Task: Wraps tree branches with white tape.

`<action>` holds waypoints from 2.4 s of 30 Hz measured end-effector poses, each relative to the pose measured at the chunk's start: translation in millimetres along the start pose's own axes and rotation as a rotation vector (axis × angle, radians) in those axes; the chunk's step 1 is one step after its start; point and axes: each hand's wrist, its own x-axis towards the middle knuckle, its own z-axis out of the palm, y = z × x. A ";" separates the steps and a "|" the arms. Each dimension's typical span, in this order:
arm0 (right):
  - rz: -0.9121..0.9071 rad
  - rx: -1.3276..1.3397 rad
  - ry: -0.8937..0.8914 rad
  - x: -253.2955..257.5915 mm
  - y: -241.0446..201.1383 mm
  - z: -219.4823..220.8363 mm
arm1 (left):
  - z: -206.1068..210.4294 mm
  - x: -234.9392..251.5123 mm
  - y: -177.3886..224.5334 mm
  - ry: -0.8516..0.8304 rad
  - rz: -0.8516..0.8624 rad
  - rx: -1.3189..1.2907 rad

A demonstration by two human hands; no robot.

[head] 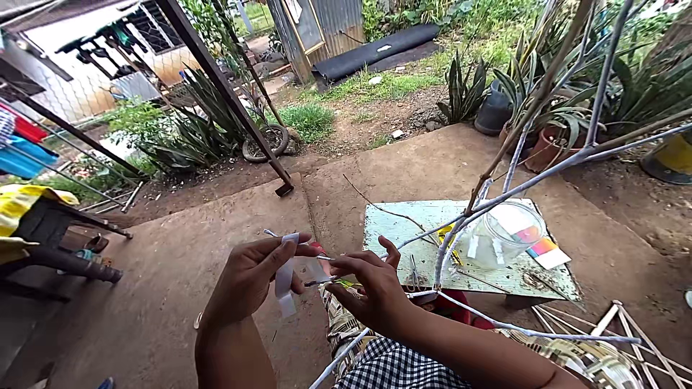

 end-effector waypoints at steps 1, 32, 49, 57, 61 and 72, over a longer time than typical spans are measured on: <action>-0.018 -0.018 0.008 0.1 0.3 0.2 | -1.0 4.7 -4.7 0.012 -0.028 0.021; 0.007 -0.118 -0.122 3.5 -2.6 -1.7 | 12.0 -48.5 -75.6 0.175 0.226 0.326; -0.062 -0.154 -0.062 1.3 -1.2 4.1 | 28.2 -69.2 -23.1 0.223 0.104 -0.022; -0.060 -0.128 -0.047 -2.6 0.8 9.1 | 20.2 -39.6 -21.8 0.198 0.213 -0.195; -0.057 -0.128 -0.032 -1.6 0.1 8.6 | 13.3 -20.4 -23.3 0.313 0.203 -0.159; -0.071 -0.127 -0.026 -2.1 0.8 9.6 | -40.1 -37.2 -53.9 0.808 -0.181 0.579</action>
